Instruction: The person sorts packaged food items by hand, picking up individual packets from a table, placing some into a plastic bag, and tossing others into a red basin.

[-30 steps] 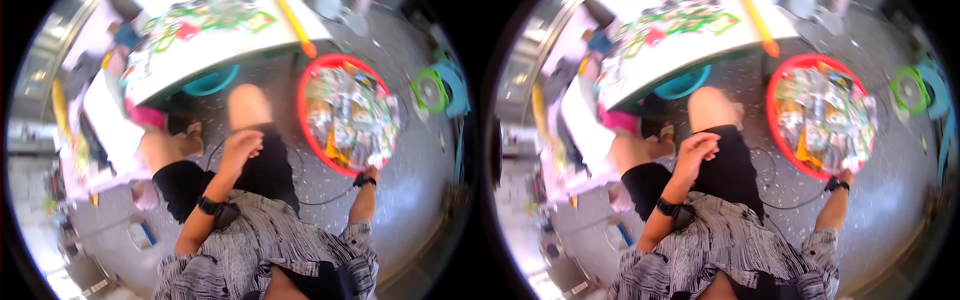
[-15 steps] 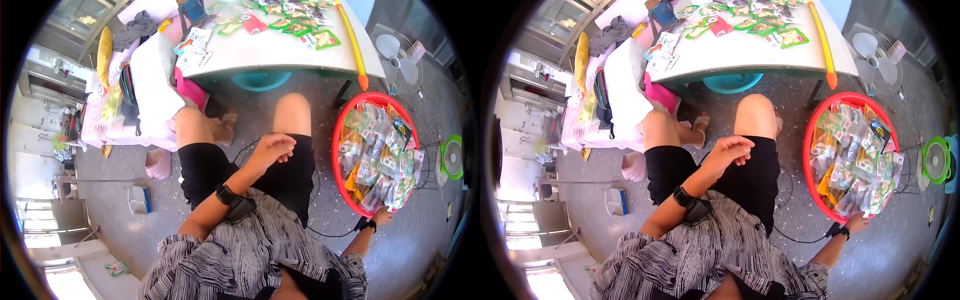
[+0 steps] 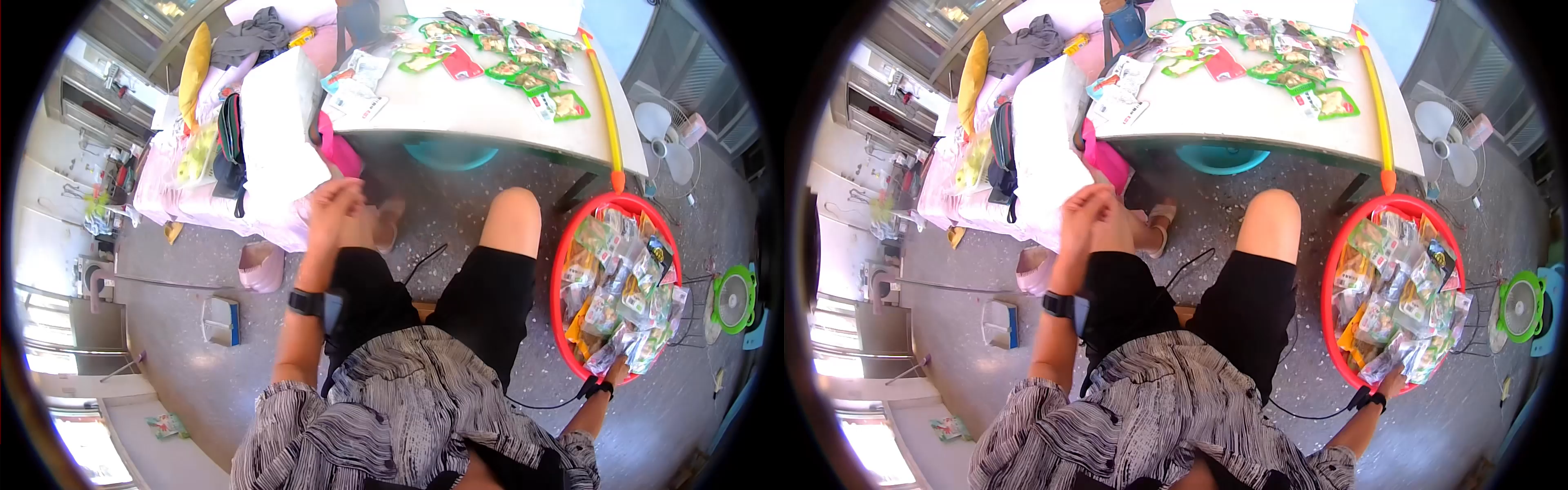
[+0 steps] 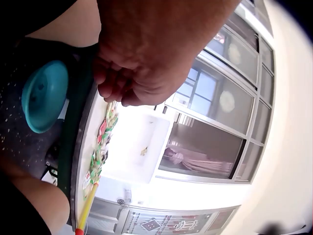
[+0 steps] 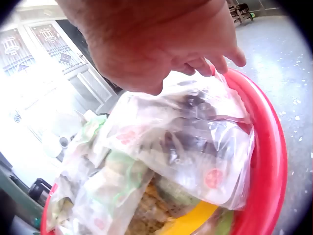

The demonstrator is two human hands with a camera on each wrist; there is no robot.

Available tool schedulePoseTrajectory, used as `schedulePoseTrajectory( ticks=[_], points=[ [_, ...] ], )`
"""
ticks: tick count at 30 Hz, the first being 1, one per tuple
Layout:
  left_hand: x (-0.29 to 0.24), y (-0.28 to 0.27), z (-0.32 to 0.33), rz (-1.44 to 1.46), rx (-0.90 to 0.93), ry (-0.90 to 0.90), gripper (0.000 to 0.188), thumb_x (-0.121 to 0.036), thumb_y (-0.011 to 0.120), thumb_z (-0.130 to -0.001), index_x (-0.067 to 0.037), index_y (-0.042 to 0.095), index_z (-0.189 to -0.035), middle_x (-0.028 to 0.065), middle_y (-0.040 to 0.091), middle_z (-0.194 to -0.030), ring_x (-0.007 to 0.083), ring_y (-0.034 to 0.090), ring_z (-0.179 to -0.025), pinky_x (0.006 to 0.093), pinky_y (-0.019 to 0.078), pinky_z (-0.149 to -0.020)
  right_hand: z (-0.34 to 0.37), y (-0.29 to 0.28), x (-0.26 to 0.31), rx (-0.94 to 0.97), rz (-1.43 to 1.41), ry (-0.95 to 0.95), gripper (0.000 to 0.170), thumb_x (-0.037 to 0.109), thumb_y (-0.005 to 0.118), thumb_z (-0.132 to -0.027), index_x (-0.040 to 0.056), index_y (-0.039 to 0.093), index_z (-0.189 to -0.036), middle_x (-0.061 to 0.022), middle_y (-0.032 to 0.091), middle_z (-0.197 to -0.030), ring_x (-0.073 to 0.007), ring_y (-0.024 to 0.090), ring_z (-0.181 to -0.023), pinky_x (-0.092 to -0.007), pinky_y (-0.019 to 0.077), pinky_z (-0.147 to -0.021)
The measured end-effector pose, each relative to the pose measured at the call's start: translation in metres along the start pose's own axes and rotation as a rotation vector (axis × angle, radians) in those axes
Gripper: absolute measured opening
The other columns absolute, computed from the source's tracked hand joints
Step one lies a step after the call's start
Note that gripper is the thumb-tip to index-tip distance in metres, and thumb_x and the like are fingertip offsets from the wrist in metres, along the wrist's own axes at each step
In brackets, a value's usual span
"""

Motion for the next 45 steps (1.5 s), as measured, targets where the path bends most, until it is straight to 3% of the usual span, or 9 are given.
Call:
schedulePoseTrajectory(
  ticks=[5, 12, 15, 20, 24, 28, 31, 35, 45],
  points=[
    [0.03, -0.138, -0.097, -0.794, -0.443, 0.455, 0.021, -0.008, 0.058, -0.074, -0.002, 0.064, -0.092, 0.0126, 0.062, -0.075, 0.02, 0.058, -0.064, 0.0298, 0.0453, -0.059, 0.029, -0.043, 0.054, -0.143, -0.39, -0.165, 0.048, 0.037, 0.038, -0.087, -0.0062, 0.054, -0.099, -0.0261, 0.058, -0.091, -0.0411, 0.053, -0.084, -0.0446, 0.0403, -0.076],
    [0.048, -0.177, -0.173, -1.492, -0.455, 0.005, 0.038, -0.027, 0.065, -0.061, -0.012, 0.066, -0.096, 0.0128, 0.061, -0.091, 0.0325, 0.055, -0.09, 0.0393, 0.0437, -0.079, 0.128, -0.162, 0.248, -0.001, -0.823, -0.55, 0.042, 0.034, 0.043, -0.089, -0.0031, 0.053, -0.105, -0.01, 0.057, -0.092, -0.0191, 0.055, -0.083, -0.0311, 0.044, -0.068],
    [0.072, -0.209, -0.205, -1.177, -0.229, -0.126, 0.029, -0.027, 0.067, -0.059, -0.01, 0.069, -0.083, 0.0111, 0.064, -0.081, 0.0282, 0.06, -0.078, 0.0396, 0.0459, -0.074, 0.173, -0.195, 0.323, 0.027, -0.857, -0.744, 0.033, 0.025, 0.048, -0.088, -0.0011, 0.054, -0.109, -0.0075, 0.058, -0.095, -0.0142, 0.057, -0.081, -0.0243, 0.0455, -0.066],
    [0.074, -0.225, -0.203, -0.993, -0.477, -0.028, 0.021, -0.023, 0.066, -0.063, -0.004, 0.066, -0.073, 0.0135, 0.063, -0.073, 0.0277, 0.06, -0.069, 0.0367, 0.046, -0.064, 0.251, -0.211, 0.434, 0.277, -0.872, -1.085, 0.019, 0.009, 0.049, -0.086, 0.001, 0.057, -0.102, -0.0036, 0.057, -0.087, -0.0088, 0.056, -0.079, -0.0202, 0.0449, -0.064],
    [0.067, -0.204, -0.188, -1.155, -0.453, 0.295, 0.024, -0.022, 0.066, -0.063, -0.002, 0.064, -0.075, 0.0135, 0.061, -0.074, 0.0264, 0.059, -0.07, 0.0381, 0.0449, -0.061, 0.329, -0.205, 0.511, 0.492, -0.889, -1.345, 0.017, 0.003, 0.052, -0.083, 0.0008, 0.057, -0.099, -0.0025, 0.057, -0.084, -0.0089, 0.055, -0.075, -0.0207, 0.044, -0.065],
    [0.073, -0.205, -0.201, -0.983, -0.175, 0.014, 0.018, -0.019, 0.064, -0.062, -0.002, 0.064, -0.069, 0.012, 0.06, -0.064, 0.0254, 0.059, -0.061, 0.0352, 0.0454, -0.06, 0.375, -0.174, 0.56, 0.604, -0.813, -1.543, 0.013, 0.006, 0.055, -0.082, 0.0011, 0.057, -0.094, -0.0066, 0.056, -0.079, -0.011, 0.054, -0.069, -0.0234, 0.0439, -0.06],
    [0.068, -0.206, -0.202, -0.962, -0.335, 0.087, 0.017, -0.018, 0.063, -0.063, -0.001, 0.063, -0.066, 0.0118, 0.06, -0.06, 0.0252, 0.058, -0.058, 0.034, 0.0451, -0.058, 0.397, -0.154, 0.578, 0.649, -0.832, -1.681, 0.013, 0.009, 0.056, -0.082, 0.0014, 0.057, -0.093, -0.0067, 0.055, -0.076, -0.0107, 0.054, -0.066, -0.024, 0.0438, -0.057],
    [0.058, -0.199, -0.187, -0.284, -0.811, 0.299, 0.011, -0.007, 0.059, -0.073, 0.003, 0.062, -0.07, 0.0063, 0.06, -0.064, 0.0116, 0.051, -0.056, 0.0254, 0.0408, -0.054, 0.402, -0.135, 0.592, 0.936, -0.84, -1.52, 0.016, 0.012, 0.055, -0.083, -0.0004, 0.057, -0.092, -0.0065, 0.058, -0.076, -0.0097, 0.055, -0.066, -0.0241, 0.0449, -0.057],
    [-0.001, 0.043, -0.169, -0.194, -0.224, 0.341, 0.008, -0.003, 0.061, -0.073, 0.004, 0.058, -0.07, 0.0065, 0.056, -0.061, 0.0095, 0.05, -0.057, 0.0233, 0.0401, -0.055, 0.397, -0.114, 0.654, 1.29, -1.069, -1.044, 0.028, 0.025, 0.056, -0.082, -0.0024, 0.058, -0.09, -0.005, 0.061, -0.079, -0.0113, 0.059, -0.072, -0.023, 0.0481, -0.056]
  ],
)
Point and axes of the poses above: each hand's wrist, its own z-axis away from the middle knuckle, its own y-axis out of the palm, x = y × z, the point moved 2 cm from there along -z, towards the middle knuckle
